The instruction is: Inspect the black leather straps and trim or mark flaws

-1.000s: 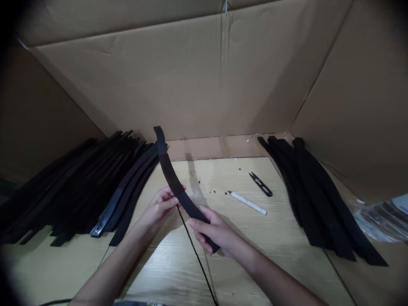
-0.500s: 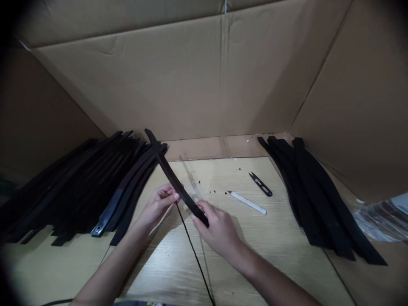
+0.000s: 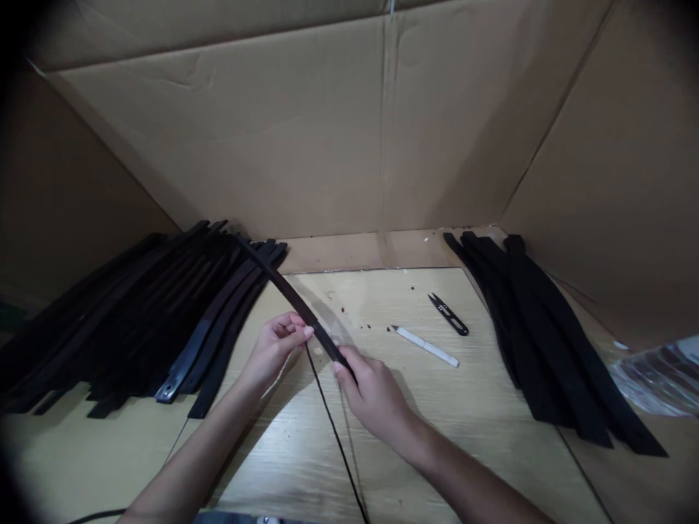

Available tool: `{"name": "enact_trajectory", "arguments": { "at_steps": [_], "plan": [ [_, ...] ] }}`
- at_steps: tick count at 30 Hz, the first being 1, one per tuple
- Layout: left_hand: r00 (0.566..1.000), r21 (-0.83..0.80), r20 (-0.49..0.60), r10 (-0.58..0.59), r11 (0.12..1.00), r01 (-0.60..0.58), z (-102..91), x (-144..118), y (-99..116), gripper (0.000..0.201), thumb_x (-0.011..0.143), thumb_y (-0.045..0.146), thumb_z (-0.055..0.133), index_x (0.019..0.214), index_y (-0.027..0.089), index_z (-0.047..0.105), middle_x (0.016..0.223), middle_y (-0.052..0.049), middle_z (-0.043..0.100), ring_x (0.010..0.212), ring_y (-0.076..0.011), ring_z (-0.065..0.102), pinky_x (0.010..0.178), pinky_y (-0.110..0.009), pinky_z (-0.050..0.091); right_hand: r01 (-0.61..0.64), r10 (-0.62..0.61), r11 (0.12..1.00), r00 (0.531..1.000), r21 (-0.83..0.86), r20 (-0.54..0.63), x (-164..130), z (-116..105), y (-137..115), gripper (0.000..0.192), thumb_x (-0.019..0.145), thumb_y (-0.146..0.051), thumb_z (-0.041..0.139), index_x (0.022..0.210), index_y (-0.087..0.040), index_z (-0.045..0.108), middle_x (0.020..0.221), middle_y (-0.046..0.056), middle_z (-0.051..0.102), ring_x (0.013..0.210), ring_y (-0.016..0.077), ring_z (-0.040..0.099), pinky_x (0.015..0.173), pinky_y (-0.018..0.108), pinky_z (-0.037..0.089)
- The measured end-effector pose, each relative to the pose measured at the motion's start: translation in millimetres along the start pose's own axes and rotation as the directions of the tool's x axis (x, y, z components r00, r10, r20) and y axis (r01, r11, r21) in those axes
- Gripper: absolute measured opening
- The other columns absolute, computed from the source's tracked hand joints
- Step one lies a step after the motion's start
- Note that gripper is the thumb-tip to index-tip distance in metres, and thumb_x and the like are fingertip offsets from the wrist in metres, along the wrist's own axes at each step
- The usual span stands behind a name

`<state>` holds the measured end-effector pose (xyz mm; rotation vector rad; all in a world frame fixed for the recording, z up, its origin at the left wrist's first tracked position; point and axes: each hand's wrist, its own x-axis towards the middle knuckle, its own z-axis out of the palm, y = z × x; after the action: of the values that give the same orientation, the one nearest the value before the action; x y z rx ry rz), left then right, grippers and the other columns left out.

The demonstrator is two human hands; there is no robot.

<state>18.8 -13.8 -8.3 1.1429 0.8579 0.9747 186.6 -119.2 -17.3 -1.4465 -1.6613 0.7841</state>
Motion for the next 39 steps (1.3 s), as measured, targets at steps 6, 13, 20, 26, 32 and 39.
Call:
{"name": "enact_trajectory", "arguments": {
  "at_steps": [6,13,20,26,32,39],
  "plan": [
    [1.000,0.033,-0.005,0.013,0.999,-0.013,0.3,-0.3,3.5,0.027,0.065,0.026,0.082,0.070,0.015,0.058,0.058,0.004,0.058,0.052,-0.0081,0.051,0.054,-0.020,0.039,-0.119,0.091,0.948,0.990,0.296,0.107,0.3,2.1,5.4,0.030,0.099,-0.041,0.041,0.089,-0.019,0.059,0.076,0.002,0.063,0.049,0.0109,0.051,0.046,0.022,0.037],
    [0.999,0.080,0.034,0.006,0.997,-0.008,-1.7,0.3,6.7,0.023,0.067,0.025,0.081,0.079,0.013,0.065,0.067,0.000,0.065,0.058,-0.0102,0.056,0.058,-0.021,0.042,-0.213,0.133,0.814,0.974,0.540,0.184,4.7,-1.6,2.7,0.036,0.095,-0.050,0.046,0.093,-0.016,0.056,0.076,0.002,0.063,0.042,0.0069,0.048,0.039,0.019,0.034],
    [0.983,-0.037,0.180,-0.036,0.998,0.043,-4.5,4.5,2.8,0.023,0.070,0.025,0.080,0.087,0.011,0.072,0.071,-0.003,0.062,0.063,-0.0112,0.053,0.063,-0.022,0.040,-0.289,0.128,0.639,0.954,0.713,0.272,6.0,-2.3,5.7,0.035,0.092,-0.051,0.053,0.094,-0.016,0.057,0.074,0.001,0.064,0.039,0.0067,0.051,0.034,0.016,0.032],
    [0.968,-0.104,0.234,-0.092,0.987,0.119,-3.7,-0.1,9.9,0.047,0.068,0.025,0.082,0.112,0.015,0.071,0.078,-0.004,0.065,0.067,-0.0128,0.055,0.066,-0.025,0.040,-0.439,0.115,0.385,0.896,0.812,0.430,3.4,-3.2,8.8,0.036,0.089,-0.049,0.061,0.097,-0.015,0.059,0.062,-0.001,0.061,0.032,0.0062,0.046,0.031,0.016,0.029],
    [0.968,-0.138,0.250,-0.034,0.988,0.070,-2.7,-2.3,11.0,0.037,0.068,0.029,0.083,0.100,0.015,0.074,0.071,-0.001,0.062,0.059,-0.0087,0.049,0.057,-0.021,0.036,-0.529,0.133,0.299,0.847,0.794,0.515,0.0,2.9,7.1,0.040,0.084,-0.053,0.064,0.097,-0.017,0.056,0.053,-0.003,0.057,0.037,0.0114,0.052,0.033,0.018,0.037],
    [0.990,0.007,0.137,0.026,1.000,-0.027,0.9,-1.7,7.8,0.027,0.076,0.029,0.076,0.096,0.012,0.070,0.062,0.000,0.061,0.059,-0.0124,0.059,0.065,-0.024,0.043,-0.322,0.237,0.743,0.946,0.587,0.219,6.5,1.9,13.4,0.047,0.090,-0.053,0.056,0.121,-0.019,0.051,0.053,-0.009,0.048,0.037,0.0102,0.044,0.037,0.020,0.033]
  ]
}}
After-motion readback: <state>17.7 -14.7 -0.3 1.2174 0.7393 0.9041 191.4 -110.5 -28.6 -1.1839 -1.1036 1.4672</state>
